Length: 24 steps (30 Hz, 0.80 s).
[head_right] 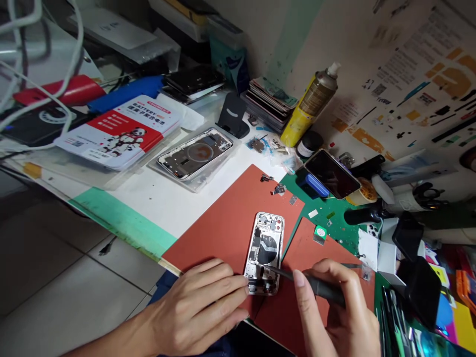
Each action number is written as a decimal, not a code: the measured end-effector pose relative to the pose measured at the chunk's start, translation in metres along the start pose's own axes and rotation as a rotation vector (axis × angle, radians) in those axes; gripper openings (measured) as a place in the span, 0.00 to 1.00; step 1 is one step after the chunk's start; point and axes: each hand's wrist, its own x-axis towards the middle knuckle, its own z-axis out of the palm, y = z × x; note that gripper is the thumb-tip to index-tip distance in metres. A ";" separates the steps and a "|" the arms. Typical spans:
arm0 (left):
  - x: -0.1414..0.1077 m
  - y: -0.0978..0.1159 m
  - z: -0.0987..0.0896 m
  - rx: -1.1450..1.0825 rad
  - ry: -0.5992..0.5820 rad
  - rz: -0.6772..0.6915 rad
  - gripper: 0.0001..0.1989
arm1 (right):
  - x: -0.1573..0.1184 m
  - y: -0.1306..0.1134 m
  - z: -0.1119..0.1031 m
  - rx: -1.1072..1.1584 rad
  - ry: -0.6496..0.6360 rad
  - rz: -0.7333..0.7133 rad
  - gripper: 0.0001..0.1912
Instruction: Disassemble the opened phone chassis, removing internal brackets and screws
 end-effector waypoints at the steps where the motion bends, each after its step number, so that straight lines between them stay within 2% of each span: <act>1: 0.000 0.000 0.000 -0.011 0.006 -0.007 0.06 | -0.001 0.004 0.001 0.038 -0.001 -0.003 0.11; 7: -0.004 0.000 -0.002 -0.048 0.033 0.080 0.05 | -0.001 0.002 0.013 0.043 -0.022 -0.166 0.06; 10: -0.006 0.000 -0.003 -0.068 0.041 0.076 0.05 | 0.002 -0.002 0.016 0.022 -0.042 -0.218 0.05; 19: -0.004 0.000 -0.002 -0.041 0.020 0.056 0.06 | -0.002 0.000 0.017 -0.014 -0.047 -0.155 0.07; 24: -0.005 -0.001 -0.001 -0.035 0.050 0.070 0.06 | -0.001 -0.003 0.019 -0.058 -0.039 -0.177 0.07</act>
